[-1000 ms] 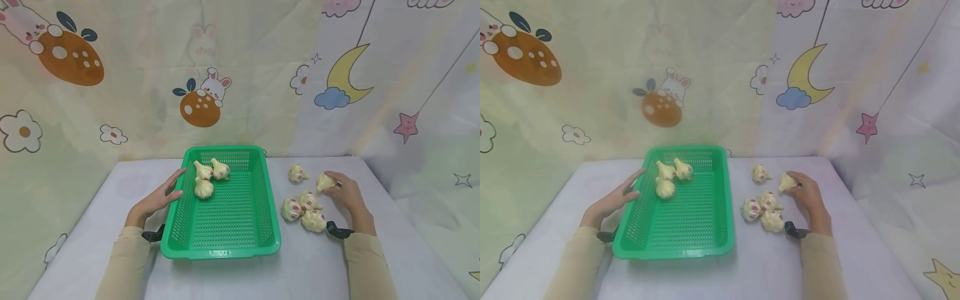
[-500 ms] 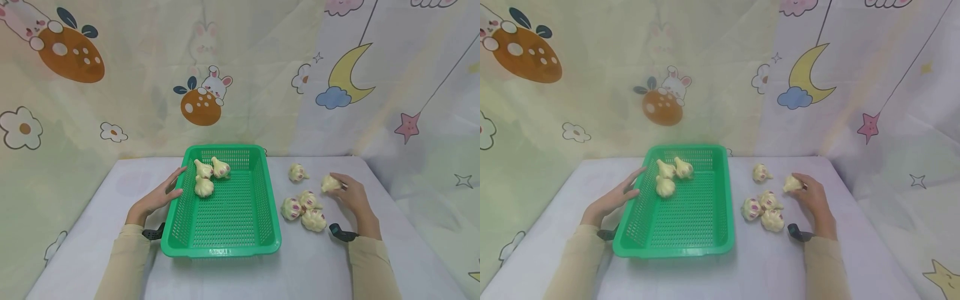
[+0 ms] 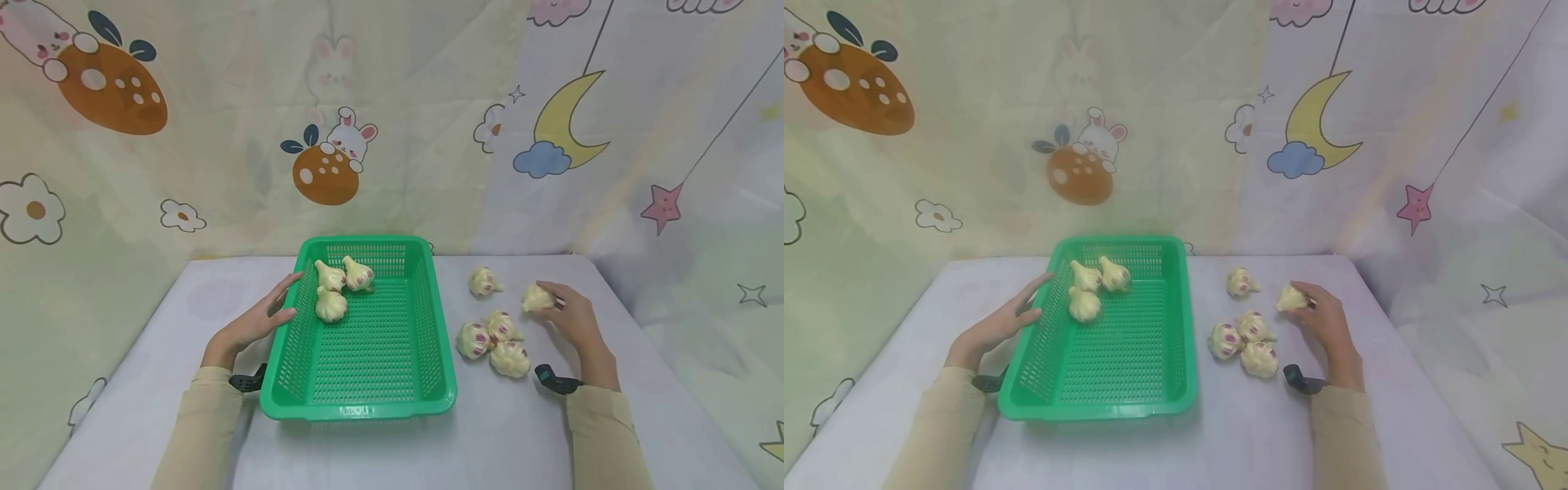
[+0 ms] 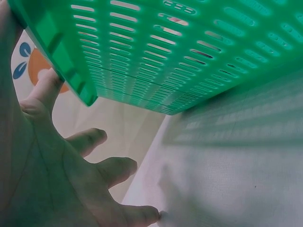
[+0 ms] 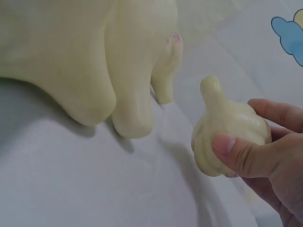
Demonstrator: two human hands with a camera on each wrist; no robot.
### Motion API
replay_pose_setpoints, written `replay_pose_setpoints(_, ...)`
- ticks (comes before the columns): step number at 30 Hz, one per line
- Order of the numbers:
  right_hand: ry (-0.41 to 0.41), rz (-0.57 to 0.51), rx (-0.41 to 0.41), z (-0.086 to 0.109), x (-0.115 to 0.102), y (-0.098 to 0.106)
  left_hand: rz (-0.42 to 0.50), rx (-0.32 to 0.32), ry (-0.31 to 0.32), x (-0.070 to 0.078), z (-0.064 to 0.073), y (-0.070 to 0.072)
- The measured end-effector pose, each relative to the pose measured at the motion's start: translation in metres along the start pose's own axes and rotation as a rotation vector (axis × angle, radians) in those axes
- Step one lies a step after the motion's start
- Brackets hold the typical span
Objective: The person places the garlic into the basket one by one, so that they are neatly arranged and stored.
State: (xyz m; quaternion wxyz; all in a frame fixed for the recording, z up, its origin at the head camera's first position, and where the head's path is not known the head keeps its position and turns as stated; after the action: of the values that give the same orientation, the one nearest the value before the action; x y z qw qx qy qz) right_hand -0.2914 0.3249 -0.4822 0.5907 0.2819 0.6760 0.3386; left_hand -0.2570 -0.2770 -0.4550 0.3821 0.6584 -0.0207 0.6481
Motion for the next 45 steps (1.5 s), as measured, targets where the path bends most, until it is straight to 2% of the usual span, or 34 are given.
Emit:
replay_pose_setpoints(15,0.022,0.016,0.01,0.001,-0.015,0.001,0.035,-0.009,-0.015,-0.001,0.0,0.001)
replay_pose_setpoints(45,0.049,0.012,0.03,-0.002,-0.036,0.003,0.011,-0.011,-0.021,-0.004,0.001,0.001)
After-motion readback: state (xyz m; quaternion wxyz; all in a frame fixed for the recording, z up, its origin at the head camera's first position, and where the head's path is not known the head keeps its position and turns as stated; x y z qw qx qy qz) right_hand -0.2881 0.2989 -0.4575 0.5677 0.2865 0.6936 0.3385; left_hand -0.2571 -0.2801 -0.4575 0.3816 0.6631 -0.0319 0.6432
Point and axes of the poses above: each hand's wrist, its own z-axis away from the middle knuckle, its own y-axis out of the back of the hand, x = y × z, the point moved 1 cm from there along -z, towards the middle knuckle, and after that the axes turned 10 degrees about -x, right-handed, at the moved point
